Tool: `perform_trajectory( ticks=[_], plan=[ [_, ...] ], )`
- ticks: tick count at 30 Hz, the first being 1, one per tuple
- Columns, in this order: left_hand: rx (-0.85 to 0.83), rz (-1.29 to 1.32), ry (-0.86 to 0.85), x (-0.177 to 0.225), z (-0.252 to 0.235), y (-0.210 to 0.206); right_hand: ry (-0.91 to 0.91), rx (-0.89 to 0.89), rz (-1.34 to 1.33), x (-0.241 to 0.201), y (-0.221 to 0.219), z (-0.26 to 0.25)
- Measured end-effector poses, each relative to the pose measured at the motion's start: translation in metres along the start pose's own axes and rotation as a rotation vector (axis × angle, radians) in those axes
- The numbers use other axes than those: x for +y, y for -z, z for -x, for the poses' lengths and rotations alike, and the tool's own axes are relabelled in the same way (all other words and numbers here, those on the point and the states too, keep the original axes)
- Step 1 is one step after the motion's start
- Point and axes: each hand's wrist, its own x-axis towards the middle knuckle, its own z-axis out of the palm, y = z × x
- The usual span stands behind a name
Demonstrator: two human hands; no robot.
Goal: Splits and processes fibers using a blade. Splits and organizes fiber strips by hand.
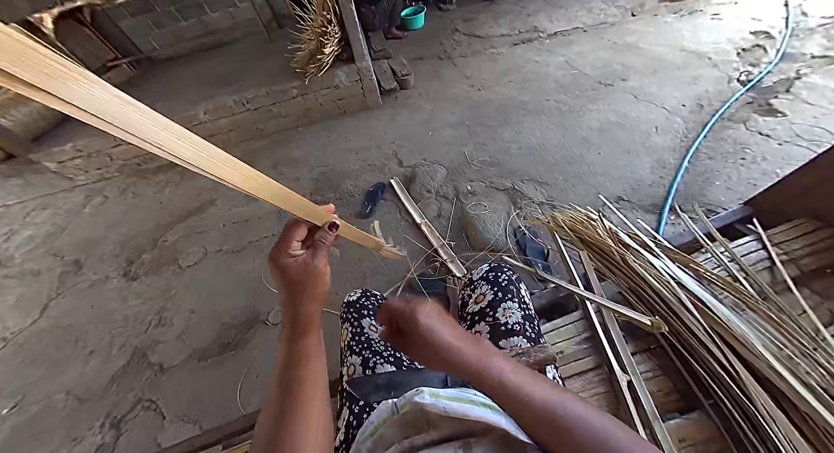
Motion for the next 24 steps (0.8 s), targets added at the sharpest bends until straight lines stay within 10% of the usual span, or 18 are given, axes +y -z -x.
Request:
perform_trajectory(
  ticks=[3, 6, 16, 24],
  plan=[
    [0.032, -0.178, 0.038, -0.014, -0.010, 0.013, -0.004, -0.525, 0.095, 0.023, -0.050, 0.001],
    [0.029, -0.284, 0.133, -0.020, -0.014, 0.028, 0.118, -0.680, 0.279, 0.041, -0.085, 0.003],
    [0.048, 0.136, 0.184, -0.004, -0.014, 0.052, 0.046, -0.736, 0.437, 0.031, -0.095, -0.017],
    [0.082, 0.220, 0.090, 0.009, -0.014, 0.064, -0.042, -0.278, 0.198, -0.007, -0.013, -0.029]
  ],
)
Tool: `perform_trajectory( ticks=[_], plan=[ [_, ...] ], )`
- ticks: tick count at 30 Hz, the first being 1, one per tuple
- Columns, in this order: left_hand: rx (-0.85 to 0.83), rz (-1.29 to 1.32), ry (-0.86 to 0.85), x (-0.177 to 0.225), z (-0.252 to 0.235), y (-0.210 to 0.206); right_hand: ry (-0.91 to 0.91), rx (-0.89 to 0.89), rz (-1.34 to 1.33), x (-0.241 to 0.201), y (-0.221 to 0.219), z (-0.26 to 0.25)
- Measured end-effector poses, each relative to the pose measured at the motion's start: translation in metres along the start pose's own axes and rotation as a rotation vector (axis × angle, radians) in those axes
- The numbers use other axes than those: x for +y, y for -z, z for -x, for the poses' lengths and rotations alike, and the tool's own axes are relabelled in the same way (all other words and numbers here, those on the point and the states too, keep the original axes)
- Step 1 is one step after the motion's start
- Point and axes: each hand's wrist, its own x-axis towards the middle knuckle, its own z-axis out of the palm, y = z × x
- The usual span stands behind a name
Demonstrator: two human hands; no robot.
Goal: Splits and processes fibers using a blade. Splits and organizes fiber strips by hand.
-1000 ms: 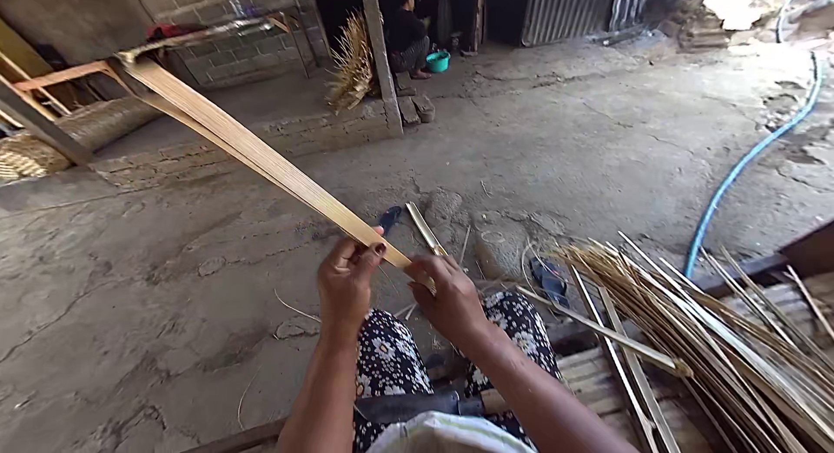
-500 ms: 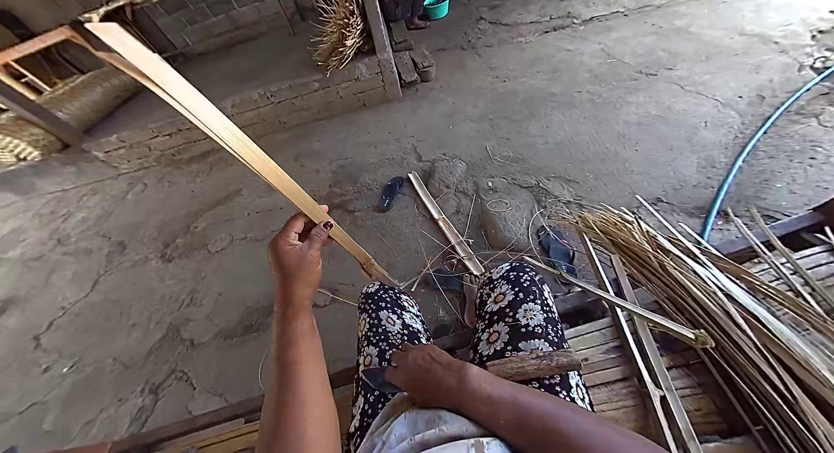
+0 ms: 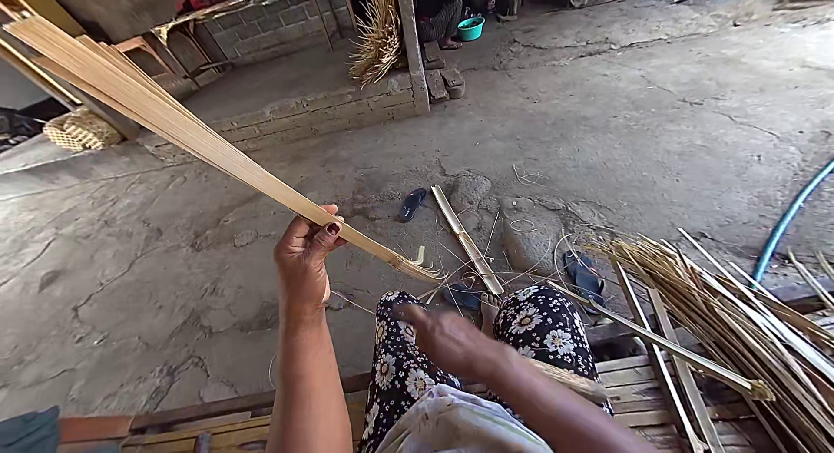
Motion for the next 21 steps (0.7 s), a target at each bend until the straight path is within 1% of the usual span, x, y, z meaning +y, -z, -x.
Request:
perform_trajectory(
  ticks=[3, 4, 6, 8, 10, 13, 15, 19, 21],
  plan=[
    [-0.013, -0.017, -0.022, 0.004, 0.004, -0.001, -0.119, 0.181, -0.134, -0.021, 0.059, 0.004],
    [-0.025, -0.019, -0.029, 0.006, 0.004, -0.004, -0.126, 0.226, -0.190, -0.023, 0.071, 0.003],
    [-0.043, -0.021, -0.040, 0.009, 0.007, -0.010, -0.085, 0.300, -0.279, -0.026, 0.080, -0.004],
    [-0.049, -0.020, -0.059, 0.011, 0.008, -0.016, -0.071, 0.262, -0.291, -0.034, 0.081, -0.011],
    [-0.050, -0.043, -0.078, 0.012, 0.008, -0.018, -0.070, 0.203, -0.223, -0.044, 0.080, -0.014],
    [-0.036, -0.076, -0.075, 0.011, 0.006, -0.016, -0.028, 0.239, -0.199, -0.046, 0.075, -0.014],
    [-0.030, -0.105, -0.067, 0.009, 0.008, -0.016, -0.022, 0.233, -0.202, -0.047, 0.071, -0.014],
    [-0.021, -0.161, -0.073, 0.001, 0.010, -0.021, -0.063, 0.233, -0.156, -0.051, 0.062, -0.013],
    [-0.030, -0.195, -0.059, 0.002, 0.010, -0.024, -0.131, 0.137, -0.095, -0.056, 0.061, -0.013]
  ],
)
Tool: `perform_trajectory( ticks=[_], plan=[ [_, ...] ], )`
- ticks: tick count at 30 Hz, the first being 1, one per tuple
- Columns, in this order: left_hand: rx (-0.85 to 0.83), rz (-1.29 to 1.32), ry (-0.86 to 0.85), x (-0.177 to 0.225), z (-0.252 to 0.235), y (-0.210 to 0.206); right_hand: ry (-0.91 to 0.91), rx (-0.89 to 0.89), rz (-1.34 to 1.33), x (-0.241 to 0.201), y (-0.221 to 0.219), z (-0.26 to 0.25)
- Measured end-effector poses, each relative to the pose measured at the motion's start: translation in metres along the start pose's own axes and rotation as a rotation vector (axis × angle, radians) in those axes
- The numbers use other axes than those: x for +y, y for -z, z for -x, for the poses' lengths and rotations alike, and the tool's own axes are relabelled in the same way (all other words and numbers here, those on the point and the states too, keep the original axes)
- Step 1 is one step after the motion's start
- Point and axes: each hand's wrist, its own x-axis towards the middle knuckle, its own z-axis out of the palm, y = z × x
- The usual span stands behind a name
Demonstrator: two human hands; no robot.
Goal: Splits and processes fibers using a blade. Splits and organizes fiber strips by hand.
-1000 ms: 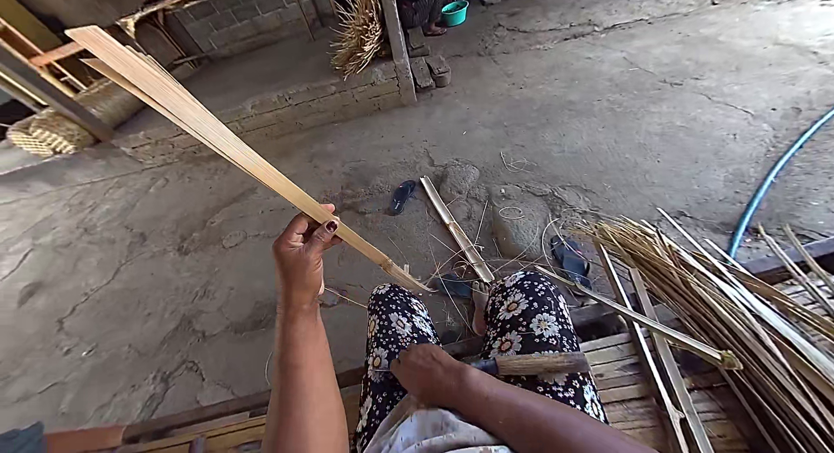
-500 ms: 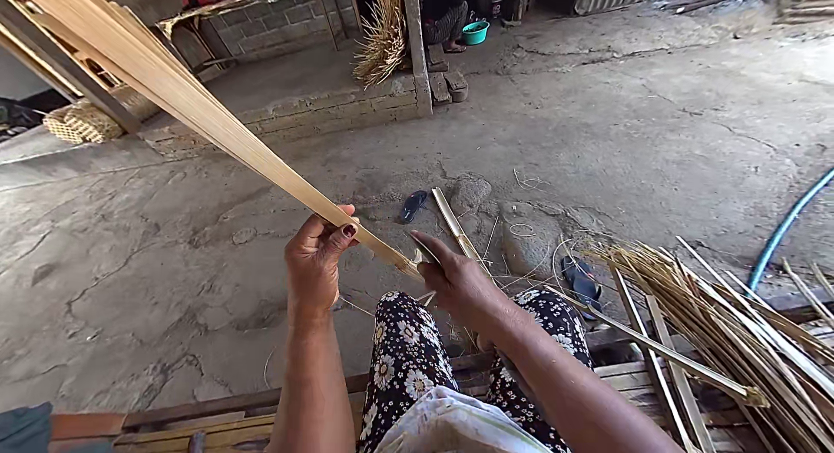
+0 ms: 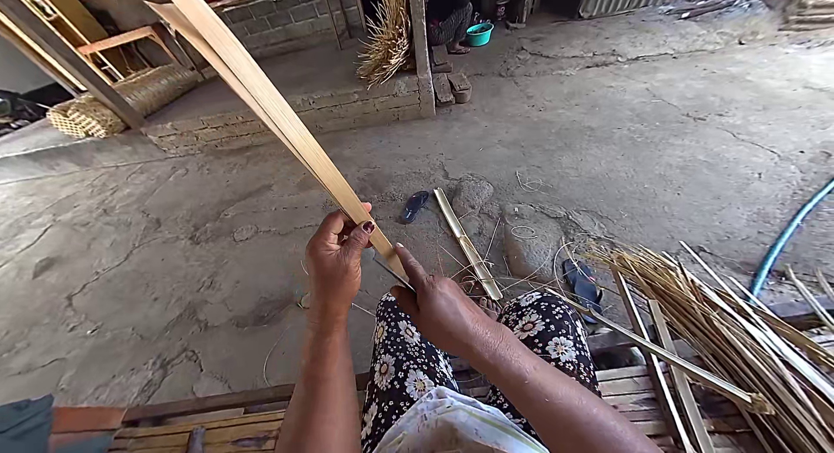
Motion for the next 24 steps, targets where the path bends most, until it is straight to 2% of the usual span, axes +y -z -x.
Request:
perform_trajectory(
  ticks=[2, 5, 9, 13, 24],
  plan=[
    [-0.024, -0.024, 0.018, 0.004, 0.000, -0.001, -0.087, -0.092, 0.074, -0.003, -0.002, -0.003],
    [-0.052, -0.050, 0.018, 0.007, 0.001, -0.002, -0.133, -0.069, 0.142, 0.002, -0.004, -0.005],
    [-0.057, -0.088, 0.000, 0.004, 0.001, 0.000, -0.096, -0.018, 0.089, 0.001, 0.004, 0.003],
    [-0.017, -0.095, -0.034, 0.002, 0.000, -0.004, -0.016, 0.130, -0.014, 0.002, 0.008, 0.007],
    [-0.003, 0.000, -0.053, 0.006, 0.004, -0.012, 0.024, 0.170, -0.088, 0.013, 0.007, 0.003]
  ],
)
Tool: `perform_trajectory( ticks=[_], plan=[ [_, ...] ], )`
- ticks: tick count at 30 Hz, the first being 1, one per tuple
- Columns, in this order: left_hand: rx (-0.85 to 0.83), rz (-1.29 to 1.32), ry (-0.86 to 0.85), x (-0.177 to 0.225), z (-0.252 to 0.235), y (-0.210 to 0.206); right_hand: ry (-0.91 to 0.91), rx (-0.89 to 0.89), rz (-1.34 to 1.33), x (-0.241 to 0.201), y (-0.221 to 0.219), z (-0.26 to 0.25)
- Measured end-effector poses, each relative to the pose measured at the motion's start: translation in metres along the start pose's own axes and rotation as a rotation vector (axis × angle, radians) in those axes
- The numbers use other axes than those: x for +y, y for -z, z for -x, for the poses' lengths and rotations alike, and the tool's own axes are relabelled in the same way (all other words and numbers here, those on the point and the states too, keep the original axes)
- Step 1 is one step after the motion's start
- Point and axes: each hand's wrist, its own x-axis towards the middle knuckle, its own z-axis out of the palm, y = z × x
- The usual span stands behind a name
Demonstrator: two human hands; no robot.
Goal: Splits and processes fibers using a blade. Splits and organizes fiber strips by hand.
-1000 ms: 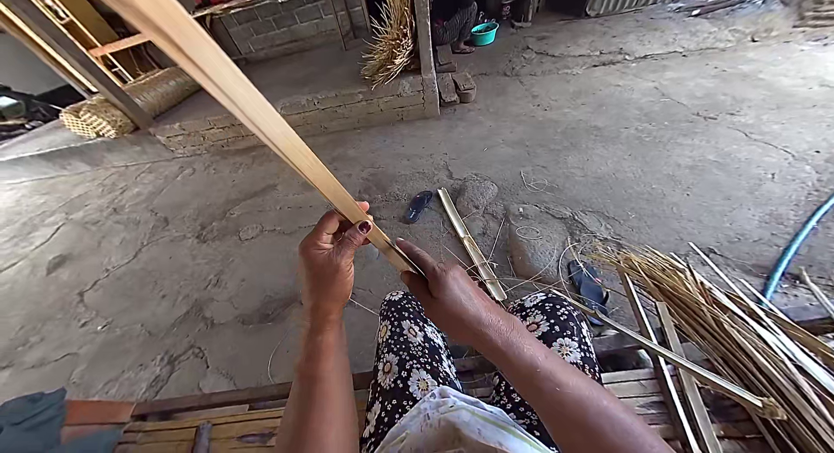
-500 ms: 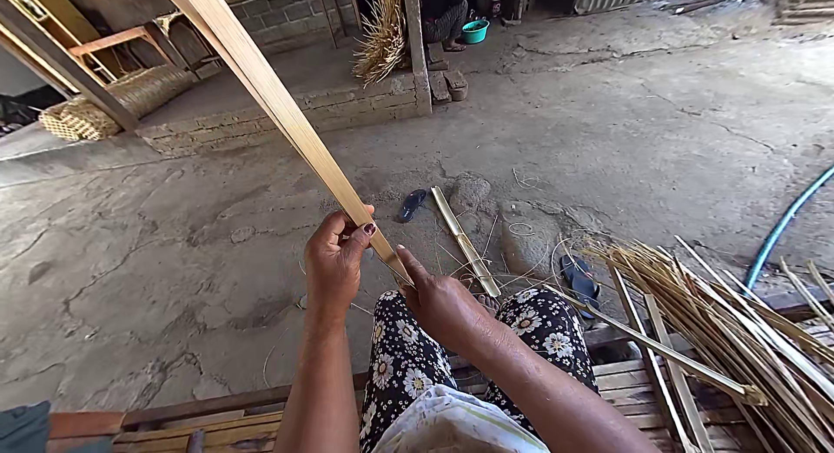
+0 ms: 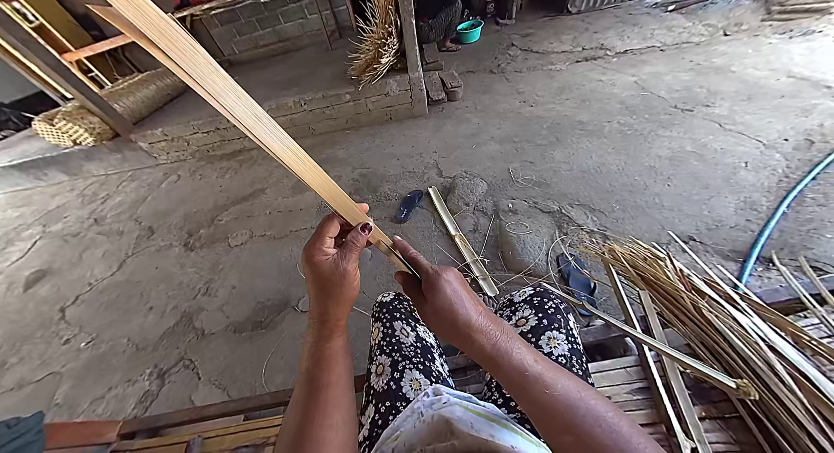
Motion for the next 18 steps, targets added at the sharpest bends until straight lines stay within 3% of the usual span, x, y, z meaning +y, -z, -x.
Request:
perform_trajectory(
  ticks=[9, 14, 18],
  plan=[
    [-0.140, 0.165, -0.012, -0.007, -0.003, 0.007, -0.050, -0.052, 0.037, -0.003, 0.006, 0.001],
    [-0.241, 0.250, -0.055, -0.002, -0.006, 0.012, -0.062, -0.186, -0.361, 0.002, 0.019, -0.007],
    [-0.221, 0.291, -0.056, -0.001, -0.009, 0.009, -0.045, -0.181, -0.367, 0.000, 0.021, 0.000]
  ],
)
